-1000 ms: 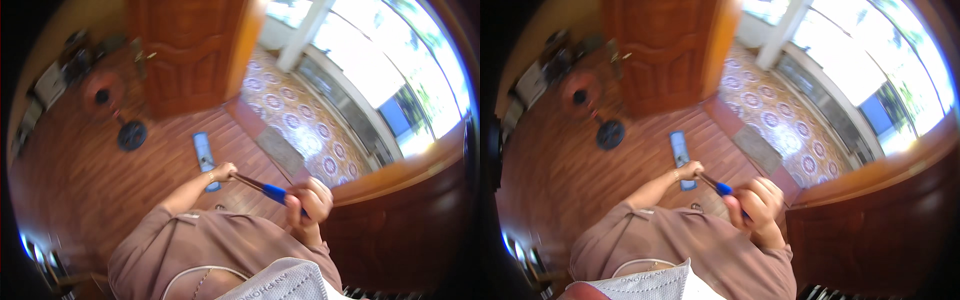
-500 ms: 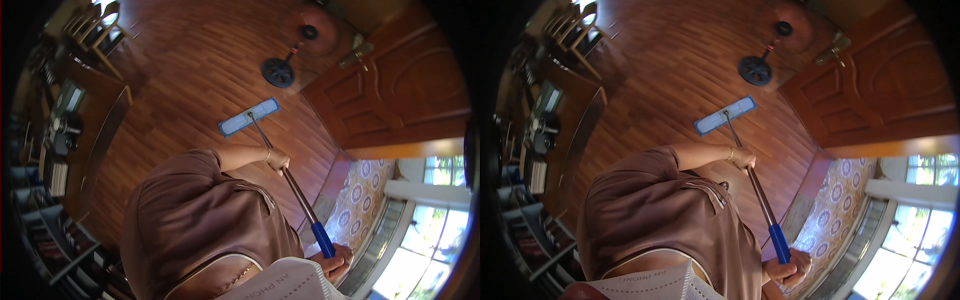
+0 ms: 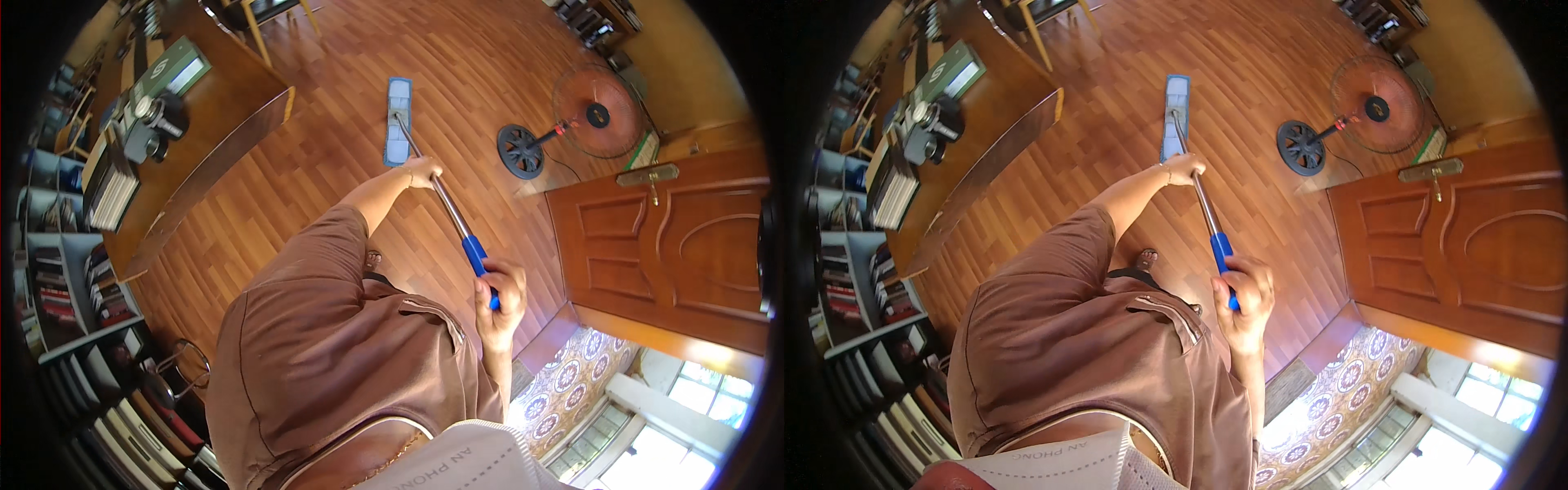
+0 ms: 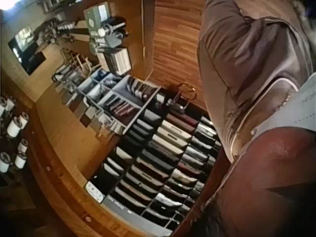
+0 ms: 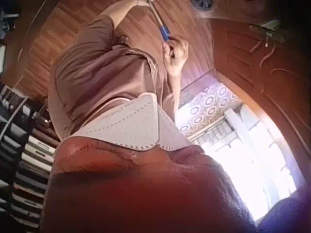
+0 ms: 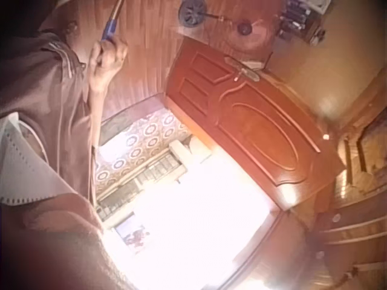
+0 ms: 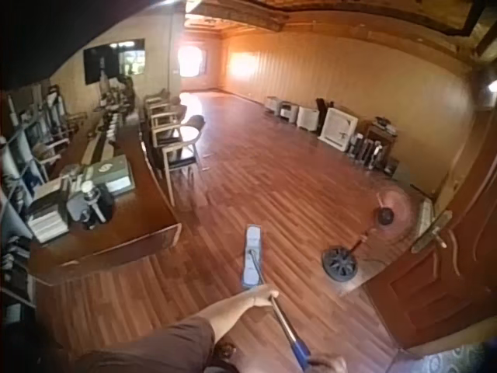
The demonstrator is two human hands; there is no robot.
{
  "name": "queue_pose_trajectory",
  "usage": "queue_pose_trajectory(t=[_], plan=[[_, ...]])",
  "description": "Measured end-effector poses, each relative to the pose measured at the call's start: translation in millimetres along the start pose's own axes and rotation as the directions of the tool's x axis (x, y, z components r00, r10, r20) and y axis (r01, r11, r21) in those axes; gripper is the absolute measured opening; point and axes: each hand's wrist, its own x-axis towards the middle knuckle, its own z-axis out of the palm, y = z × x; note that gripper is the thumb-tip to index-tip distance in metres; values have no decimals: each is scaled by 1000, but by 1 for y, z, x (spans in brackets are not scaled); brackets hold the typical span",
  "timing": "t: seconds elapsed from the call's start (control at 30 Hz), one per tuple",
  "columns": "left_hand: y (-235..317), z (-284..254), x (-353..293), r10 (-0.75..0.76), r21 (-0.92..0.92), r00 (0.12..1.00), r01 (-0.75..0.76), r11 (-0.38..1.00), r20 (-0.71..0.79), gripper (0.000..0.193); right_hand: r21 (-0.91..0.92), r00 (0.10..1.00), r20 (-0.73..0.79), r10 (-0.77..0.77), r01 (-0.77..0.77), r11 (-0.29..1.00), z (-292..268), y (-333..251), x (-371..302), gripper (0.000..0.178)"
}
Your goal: The person mops the wooden floor using a flat mop, pushing and pulling it across different areas of the room.
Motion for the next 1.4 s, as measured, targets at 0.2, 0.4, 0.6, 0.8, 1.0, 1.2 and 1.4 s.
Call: queue_pose_trajectory(t=[0.2,0.4,0.6,0.8,1.0,1.2,1.4], plan=[[-45,-15,-76,-265,-151,923,231,961,-277,11,364,982,186,-46,-25,931,42,4,30,26],[-36,-33,-163,-402,-237,703,326,915,-586,40,756,979,153,-132,-30,654,57,-17,52,42],[-37,-32,-238,-330,-87,674,368,926,-661,11,884,998,-49,-41,63,462,83,-35,78,34],[-24,-21,-299,-266,3,797,318,948,-542,7,938,997,36,66,-56,342,82,-26,74,10],[-23,37,-288,-217,-116,844,183,976,-491,15,948,911,270,-311,-197,249,27,-25,87,3],[76,30,-243,42,-146,920,-106,984,-389,12,931,810,344,-474,-227,287,-68,-37,74,10],[161,37,-199,220,-138,935,-265,954,-277,8,890,416,456,-787,-206,406,-154,-37,45,20]])
